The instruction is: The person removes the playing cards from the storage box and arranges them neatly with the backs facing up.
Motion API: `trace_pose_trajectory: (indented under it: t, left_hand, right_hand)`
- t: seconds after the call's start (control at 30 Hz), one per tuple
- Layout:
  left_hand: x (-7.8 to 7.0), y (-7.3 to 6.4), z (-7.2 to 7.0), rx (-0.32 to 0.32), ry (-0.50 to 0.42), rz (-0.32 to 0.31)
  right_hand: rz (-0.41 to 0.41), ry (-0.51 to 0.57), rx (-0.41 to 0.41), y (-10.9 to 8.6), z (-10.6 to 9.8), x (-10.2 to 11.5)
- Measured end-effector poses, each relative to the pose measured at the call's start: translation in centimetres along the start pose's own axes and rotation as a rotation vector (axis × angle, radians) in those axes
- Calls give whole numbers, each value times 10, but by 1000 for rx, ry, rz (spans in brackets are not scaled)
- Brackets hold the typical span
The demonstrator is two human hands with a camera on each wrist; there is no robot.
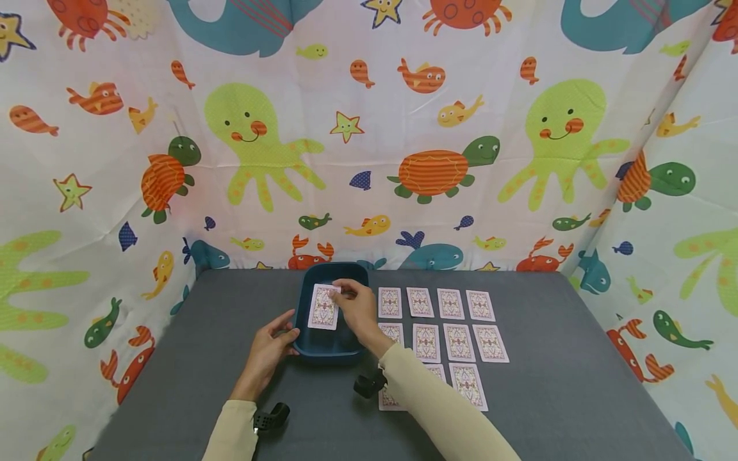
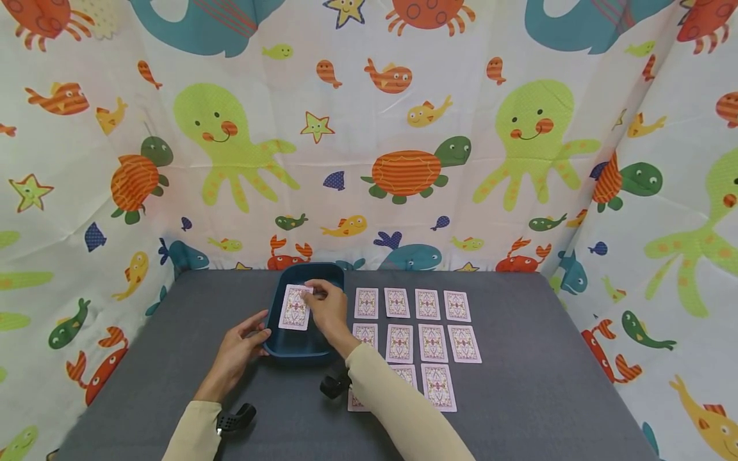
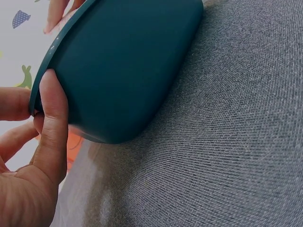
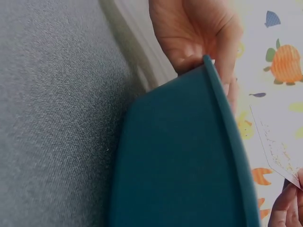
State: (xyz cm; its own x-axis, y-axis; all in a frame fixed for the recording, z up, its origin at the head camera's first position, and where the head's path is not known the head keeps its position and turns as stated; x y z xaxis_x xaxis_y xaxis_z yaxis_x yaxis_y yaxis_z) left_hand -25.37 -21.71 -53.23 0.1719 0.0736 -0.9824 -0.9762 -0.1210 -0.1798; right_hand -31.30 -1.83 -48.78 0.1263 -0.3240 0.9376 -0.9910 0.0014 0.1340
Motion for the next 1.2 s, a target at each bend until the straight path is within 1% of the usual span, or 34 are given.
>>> trace_pose_trajectory:
  t: [0.13, 0.33, 0.57, 0.8, 0.93, 1.03, 1.2]
  left_hand:
    - [1, 1, 0, -6, -6, -2]
    - [1, 1, 1, -4, 9, 1]
    - [0, -1, -1, 7, 10, 9]
    - [0, 0, 0, 15, -2, 8]
    - [-1, -1, 0, 14, -6, 14]
    - [-1, -1, -2, 22, -5, 28]
    - [0, -1, -1, 26, -6, 26]
  right_hand:
    - [-13, 21, -5, -5, -8, 1]
    - [-4, 31, -3, -12, -19, -1]
    - [5, 82, 11, -22, -29, -2]
    - [-14, 100, 15, -32, -41, -1]
    - [3, 106, 24, -37, -49, 1]
    - [21, 122, 31, -43, -57, 3]
    - [30, 117, 39, -56, -78, 13]
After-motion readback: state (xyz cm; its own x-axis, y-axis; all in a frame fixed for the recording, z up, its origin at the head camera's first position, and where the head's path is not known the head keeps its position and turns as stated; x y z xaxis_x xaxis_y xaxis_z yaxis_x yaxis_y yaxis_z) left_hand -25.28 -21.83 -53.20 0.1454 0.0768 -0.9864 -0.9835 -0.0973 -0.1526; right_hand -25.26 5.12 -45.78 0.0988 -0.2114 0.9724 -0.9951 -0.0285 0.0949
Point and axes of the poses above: each hand's wrist, its own y-axis towards the middle knuckle, its own z-axis out of the palm, x = y × z, the point moved 2 cm from there along y, towards the middle knuckle, and after that the axes turned 8 degrees about -y, right-handed, at the moved point
